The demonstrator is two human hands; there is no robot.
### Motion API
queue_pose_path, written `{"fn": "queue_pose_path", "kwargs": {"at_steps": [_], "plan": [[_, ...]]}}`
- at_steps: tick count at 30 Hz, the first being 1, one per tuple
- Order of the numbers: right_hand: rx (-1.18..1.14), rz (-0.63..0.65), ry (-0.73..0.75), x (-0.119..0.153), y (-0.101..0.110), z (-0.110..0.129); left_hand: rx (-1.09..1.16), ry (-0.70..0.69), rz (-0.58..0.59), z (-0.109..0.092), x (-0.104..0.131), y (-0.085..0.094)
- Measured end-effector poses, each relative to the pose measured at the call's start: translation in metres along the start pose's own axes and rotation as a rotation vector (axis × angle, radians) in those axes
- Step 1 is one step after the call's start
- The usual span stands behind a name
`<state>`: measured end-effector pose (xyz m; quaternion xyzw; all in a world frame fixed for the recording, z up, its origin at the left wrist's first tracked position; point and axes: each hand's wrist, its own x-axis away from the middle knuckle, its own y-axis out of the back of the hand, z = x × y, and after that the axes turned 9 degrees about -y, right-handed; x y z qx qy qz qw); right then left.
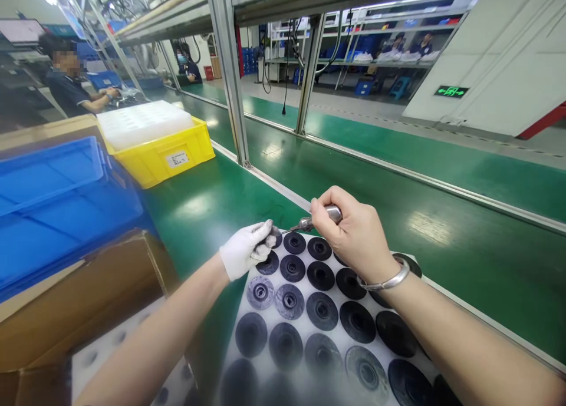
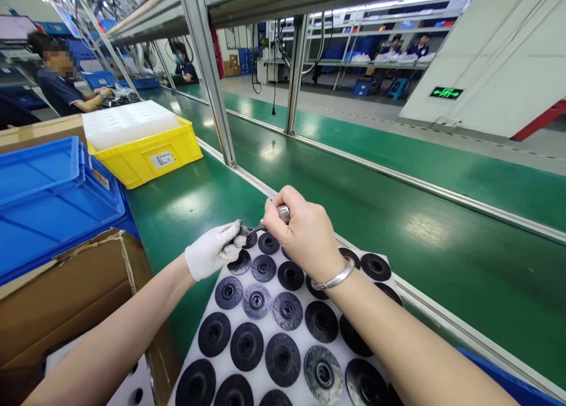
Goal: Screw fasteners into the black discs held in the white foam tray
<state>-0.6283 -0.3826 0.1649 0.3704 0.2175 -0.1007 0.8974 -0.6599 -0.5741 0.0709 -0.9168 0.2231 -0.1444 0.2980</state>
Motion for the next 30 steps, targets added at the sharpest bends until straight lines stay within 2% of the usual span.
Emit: {"fn": "queue_pose_path", "kwargs": {"at_steps": [7, 11, 14, 18, 22, 25, 30], "plan": [[-0.004, -0.037, 0.083, 0.004, -0.016, 0.004, 0.057, 0.040, 0.160, 0.000, 0.001, -0.003], [-0.009, -0.016, 0.095, 0.006, -0.023, 0.002, 0.028, 0.030, 0.197, 0.001, 0.004, -0.004], [0.018, 0.027, 0.093, 0.008, -0.027, 0.004, -0.184, -0.067, 0.142, -0.007, 0.008, -0.005], [0.159, 0.106, 0.131, 0.009, -0.037, 0.007, -0.738, -0.189, 0.077, -0.023, 0.014, 0.000], [0.384, 0.221, 0.221, 0.013, -0.054, 0.005, -1.089, -0.203, 0.076, -0.017, 0.018, 0.017], [0.519, 0.288, 0.283, 0.017, -0.066, 0.002, -1.173, -0.214, 0.087, -0.003, 0.019, 0.030], [0.554, 0.354, 0.283, 0.019, -0.082, 0.000, -1.102, -0.232, 0.096, 0.004, 0.020, 0.037]]}}
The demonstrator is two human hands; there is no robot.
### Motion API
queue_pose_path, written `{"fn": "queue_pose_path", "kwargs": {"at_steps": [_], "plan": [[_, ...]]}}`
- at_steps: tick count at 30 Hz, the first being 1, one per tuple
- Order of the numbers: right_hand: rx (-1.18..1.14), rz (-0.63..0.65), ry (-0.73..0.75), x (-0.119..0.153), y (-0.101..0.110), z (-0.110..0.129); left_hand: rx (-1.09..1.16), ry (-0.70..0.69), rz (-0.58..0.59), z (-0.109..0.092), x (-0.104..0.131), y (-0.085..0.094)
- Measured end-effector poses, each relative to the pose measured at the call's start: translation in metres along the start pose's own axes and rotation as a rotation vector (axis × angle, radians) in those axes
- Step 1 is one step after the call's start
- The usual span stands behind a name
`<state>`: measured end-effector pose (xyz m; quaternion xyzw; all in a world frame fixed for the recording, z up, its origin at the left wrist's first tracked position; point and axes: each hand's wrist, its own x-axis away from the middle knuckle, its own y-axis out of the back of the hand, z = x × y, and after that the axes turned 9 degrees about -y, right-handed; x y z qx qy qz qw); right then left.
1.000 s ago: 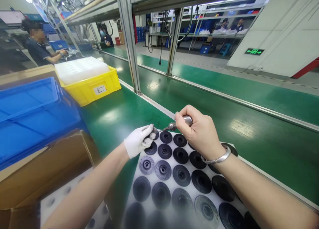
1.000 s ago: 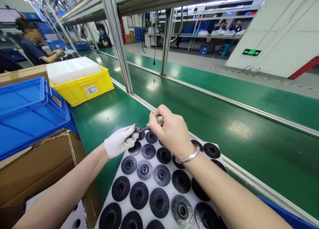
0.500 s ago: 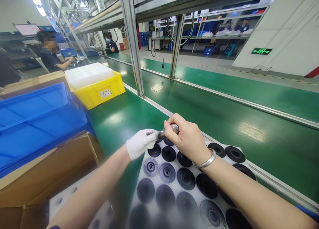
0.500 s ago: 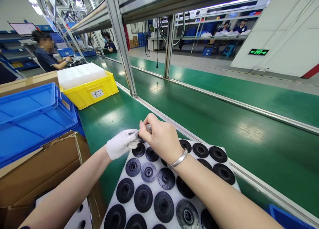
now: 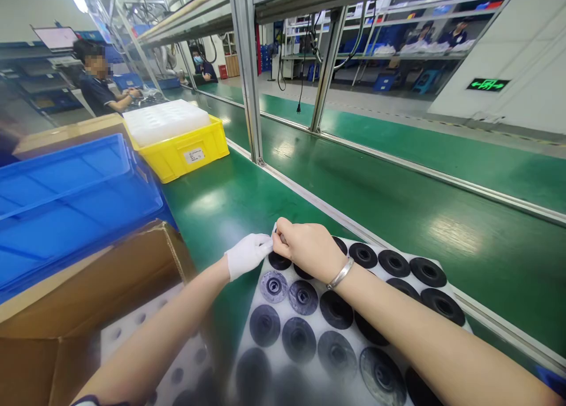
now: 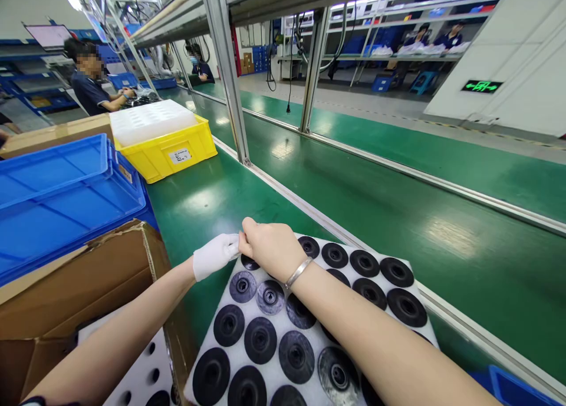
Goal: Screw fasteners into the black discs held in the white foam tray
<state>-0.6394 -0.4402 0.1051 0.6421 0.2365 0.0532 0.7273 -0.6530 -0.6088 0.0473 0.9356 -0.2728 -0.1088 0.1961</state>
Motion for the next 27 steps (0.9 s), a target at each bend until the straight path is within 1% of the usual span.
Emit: {"fn": "queue_pose_path", "kwargs": {"at_steps": [2, 4, 7, 9, 10, 12, 14, 17, 20, 23, 27], "plan": [[-0.013, 0.033, 0.002, -0.004, -0.005, 0.001, 0.081, 0.022, -0.010, -0.002, 0.000, 0.001], [-0.029, 0.050, -0.012, -0.007, -0.009, 0.002, 0.256, 0.104, -0.058, -0.005, 0.001, 0.003], [-0.043, 0.059, -0.042, -0.007, -0.011, 0.003, 0.618, 0.244, -0.228, -0.009, 0.001, 0.007], [-0.036, 0.076, 0.030, -0.005, -0.009, 0.003, 0.833, 0.310, -0.332, -0.009, 0.001, 0.010], [-0.032, 0.086, 0.086, -0.004, -0.009, 0.002, 0.921, 0.334, -0.358, -0.008, 0.001, 0.011], [-0.044, 0.110, 0.169, -0.001, -0.008, 0.001, 1.042, 0.355, -0.362, -0.006, 0.001, 0.012], [-0.075, 0.125, 0.168, 0.000, -0.009, -0.001, 1.084, 0.317, -0.344, -0.002, 0.002, 0.011], [-0.101, 0.127, 0.103, 0.002, -0.012, 0.000, 1.075, 0.249, -0.344, 0.003, 0.001, 0.009], [-0.111, 0.126, 0.046, 0.002, -0.011, 0.002, 1.029, 0.251, -0.348, 0.005, 0.000, 0.008], [-0.062, 0.130, 0.027, 0.000, -0.001, 0.003, 1.001, 0.257, -0.355, 0.006, 0.000, 0.009], [0.021, 0.070, 0.046, -0.004, 0.017, 0.002, 1.032, 0.224, -0.324, 0.011, 0.002, 0.011]]}}
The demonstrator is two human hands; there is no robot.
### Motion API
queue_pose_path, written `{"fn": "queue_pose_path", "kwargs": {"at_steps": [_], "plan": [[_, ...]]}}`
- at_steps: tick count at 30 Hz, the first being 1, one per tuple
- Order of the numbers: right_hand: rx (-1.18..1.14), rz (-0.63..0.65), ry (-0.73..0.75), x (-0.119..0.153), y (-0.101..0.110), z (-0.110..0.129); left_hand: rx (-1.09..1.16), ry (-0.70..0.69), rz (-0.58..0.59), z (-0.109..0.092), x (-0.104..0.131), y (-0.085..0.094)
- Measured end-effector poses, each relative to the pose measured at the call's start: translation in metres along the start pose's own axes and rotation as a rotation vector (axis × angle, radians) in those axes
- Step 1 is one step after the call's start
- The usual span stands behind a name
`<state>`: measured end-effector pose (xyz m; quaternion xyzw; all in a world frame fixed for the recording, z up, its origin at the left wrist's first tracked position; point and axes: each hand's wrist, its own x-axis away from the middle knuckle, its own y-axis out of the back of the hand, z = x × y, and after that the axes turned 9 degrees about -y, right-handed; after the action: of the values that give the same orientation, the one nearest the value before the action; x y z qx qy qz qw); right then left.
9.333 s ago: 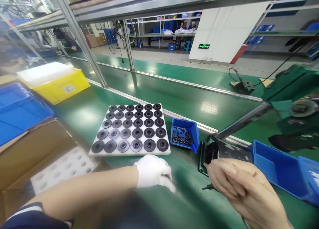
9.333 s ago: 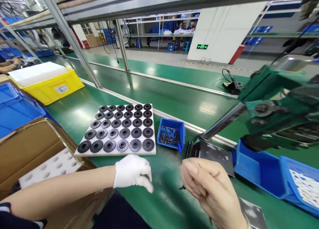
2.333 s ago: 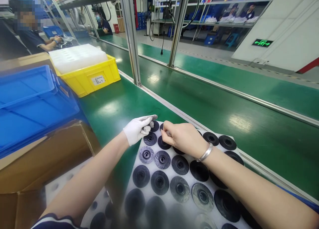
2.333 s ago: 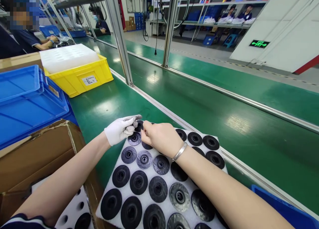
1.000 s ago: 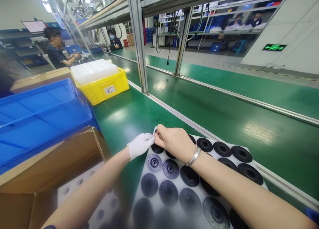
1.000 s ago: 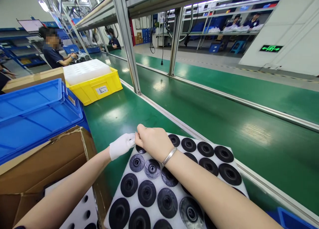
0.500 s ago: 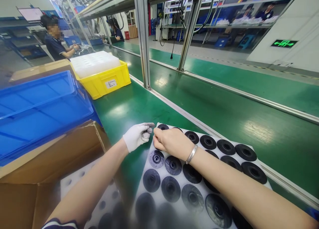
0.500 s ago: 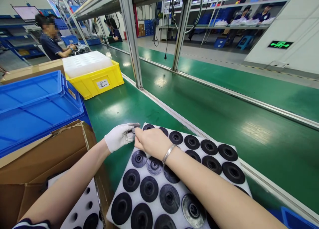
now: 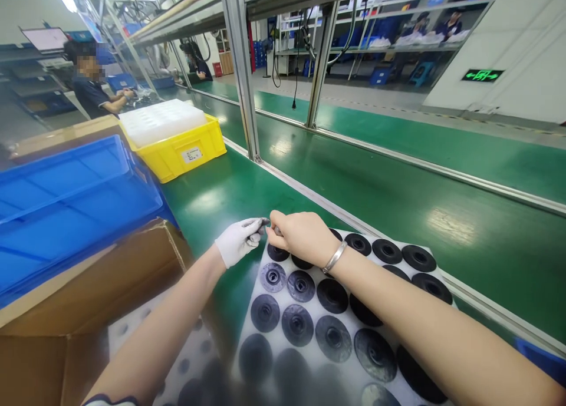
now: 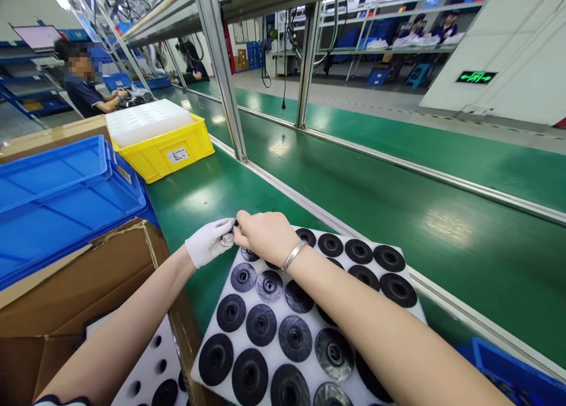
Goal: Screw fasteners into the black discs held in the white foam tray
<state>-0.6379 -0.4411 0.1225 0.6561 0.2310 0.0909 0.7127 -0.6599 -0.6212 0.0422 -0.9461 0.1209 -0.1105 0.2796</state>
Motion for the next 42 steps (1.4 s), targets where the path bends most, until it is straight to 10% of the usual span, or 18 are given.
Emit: {"fn": "queue_pose_path", "kwargs": {"at_steps": [11, 19, 28, 35, 42], "plan": [[-0.120, -0.159, -0.090, 0.001, 0.019, -0.014, 0.072, 0.051, -0.042, -0.003, 0.000, -0.001], [-0.400, -0.182, -0.279, 0.056, 0.069, -0.052, 0.067, 0.088, -0.018, -0.011, 0.005, -0.008], [-0.429, -0.210, -0.393, 0.110, 0.089, -0.067, -0.293, 0.268, 0.226, -0.003, 0.039, -0.080], [-0.504, -0.236, -0.356, 0.127, 0.093, -0.058, -0.989, -0.146, 0.372, 0.042, 0.055, -0.128], [-0.406, -0.218, -0.269, 0.138, 0.078, -0.051, -1.015, -0.223, 0.361, 0.060, 0.064, -0.139]]}}
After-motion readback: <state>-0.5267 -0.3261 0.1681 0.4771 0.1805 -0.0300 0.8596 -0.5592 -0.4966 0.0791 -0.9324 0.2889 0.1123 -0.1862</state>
